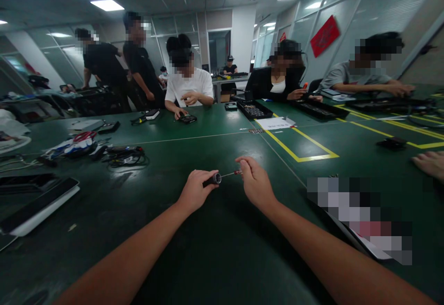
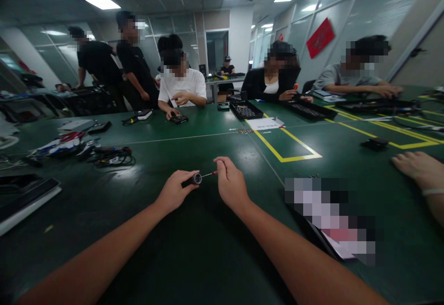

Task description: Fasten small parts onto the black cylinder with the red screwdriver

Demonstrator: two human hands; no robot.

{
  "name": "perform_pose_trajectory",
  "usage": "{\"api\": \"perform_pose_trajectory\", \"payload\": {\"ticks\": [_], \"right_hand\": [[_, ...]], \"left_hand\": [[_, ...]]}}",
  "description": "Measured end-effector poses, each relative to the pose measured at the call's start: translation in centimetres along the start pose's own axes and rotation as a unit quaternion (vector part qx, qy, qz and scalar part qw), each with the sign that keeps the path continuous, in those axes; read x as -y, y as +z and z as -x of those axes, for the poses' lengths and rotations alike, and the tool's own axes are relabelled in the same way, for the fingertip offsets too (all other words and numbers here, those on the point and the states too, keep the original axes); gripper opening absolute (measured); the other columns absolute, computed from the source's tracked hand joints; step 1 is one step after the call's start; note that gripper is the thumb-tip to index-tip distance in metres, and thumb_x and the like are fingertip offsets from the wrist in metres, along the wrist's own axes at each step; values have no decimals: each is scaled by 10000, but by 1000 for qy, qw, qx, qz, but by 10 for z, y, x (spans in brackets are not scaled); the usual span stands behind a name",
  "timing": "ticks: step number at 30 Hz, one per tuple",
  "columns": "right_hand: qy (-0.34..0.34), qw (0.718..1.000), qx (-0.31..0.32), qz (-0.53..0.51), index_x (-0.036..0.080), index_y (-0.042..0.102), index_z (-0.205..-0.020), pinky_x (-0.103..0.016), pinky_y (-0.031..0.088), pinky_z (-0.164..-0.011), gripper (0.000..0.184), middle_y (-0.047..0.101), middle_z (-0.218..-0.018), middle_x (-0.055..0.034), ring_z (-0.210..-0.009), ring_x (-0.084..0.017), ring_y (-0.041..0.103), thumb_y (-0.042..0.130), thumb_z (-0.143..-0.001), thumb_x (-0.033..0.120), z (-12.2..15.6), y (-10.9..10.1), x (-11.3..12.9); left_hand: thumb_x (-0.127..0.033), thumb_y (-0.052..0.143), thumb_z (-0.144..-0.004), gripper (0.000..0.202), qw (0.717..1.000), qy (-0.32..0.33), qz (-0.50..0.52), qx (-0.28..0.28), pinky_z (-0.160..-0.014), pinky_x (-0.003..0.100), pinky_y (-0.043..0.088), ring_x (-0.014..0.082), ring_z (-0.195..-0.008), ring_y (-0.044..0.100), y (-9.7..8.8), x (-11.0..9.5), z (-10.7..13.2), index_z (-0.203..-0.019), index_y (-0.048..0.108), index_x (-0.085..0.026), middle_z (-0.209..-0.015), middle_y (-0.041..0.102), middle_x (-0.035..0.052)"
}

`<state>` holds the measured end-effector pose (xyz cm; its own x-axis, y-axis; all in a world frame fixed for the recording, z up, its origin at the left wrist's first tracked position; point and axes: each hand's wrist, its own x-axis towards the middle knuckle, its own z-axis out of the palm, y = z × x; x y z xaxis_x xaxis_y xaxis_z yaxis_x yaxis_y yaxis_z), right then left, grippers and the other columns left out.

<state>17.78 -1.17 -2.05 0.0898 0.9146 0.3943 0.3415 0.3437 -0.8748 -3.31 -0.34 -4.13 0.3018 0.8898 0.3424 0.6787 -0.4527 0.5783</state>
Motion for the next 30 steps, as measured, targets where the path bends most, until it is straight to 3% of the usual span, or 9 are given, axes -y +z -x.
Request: {"api": "perform_pose_trajectory", "payload": {"ticks": [3,7,12,16,19,24,30], "right_hand": [[4,999,-12,-29,240,558,-1095,-340,468,-679,245,663,-803,-14,-723,-214,646,440,-966,412,-1,2,-6],[-10,998,-17,-60,244,539,-996,-341,473,-726,174,659,-837,-18,-770,-206,633,490,-951,405,-2,4,-9],[-2,999,10,-46,237,582,-901,-325,433,-652,328,642,-767,-8,-682,-191,592,463,-987,531,-1,2,-2],[-4,999,-1,-49,232,635,-890,-333,441,-684,326,658,-775,-16,-724,-199,608,458,-986,489,-2,2,-2],[25,994,-33,-104,234,639,-994,-335,461,-693,238,675,-813,-13,-740,-200,613,530,-933,438,-4,4,-7],[74,979,-35,-185,223,648,-847,-330,477,-655,265,662,-739,-18,-668,-183,586,620,-858,486,-9,8,-12],[240,922,-66,-296,238,581,-688,-345,498,-553,286,546,-569,4,-496,-155,479,656,-810,485,-16,8,-26]], "left_hand": [[-175,741,-875,437,1000,-1,6,-4,-1041,474,437,263,-1127,620,0,1,0,-1295,673,-274,-1201,728,52],[-173,751,-863,423,1000,14,-2,1,-1029,469,440,269,-1105,632,0,0,0,-1268,691,-277,-1175,735,54],[-167,751,-862,425,1000,18,-12,2,-1026,475,435,269,-1096,634,1,-2,0,-1269,687,-272,-1162,737,52],[-158,756,-861,420,1000,12,-18,3,-1020,471,436,260,-1090,632,0,-3,0,-1263,686,-260,-1165,737,47],[-164,757,-864,425,1000,8,-22,3,-1018,467,440,254,-1088,631,0,-3,0,-1271,681,-258,-1165,736,43],[-185,742,-879,431,999,13,-32,7,-1016,481,447,254,-1094,631,0,-3,1,-1295,665,-270,-1179,732,38],[-188,704,-910,402,997,30,-68,-7,-1177,601,273,263,-1181,612,-2,-8,-1,-1292,658,-302,-1214,719,41]]}}
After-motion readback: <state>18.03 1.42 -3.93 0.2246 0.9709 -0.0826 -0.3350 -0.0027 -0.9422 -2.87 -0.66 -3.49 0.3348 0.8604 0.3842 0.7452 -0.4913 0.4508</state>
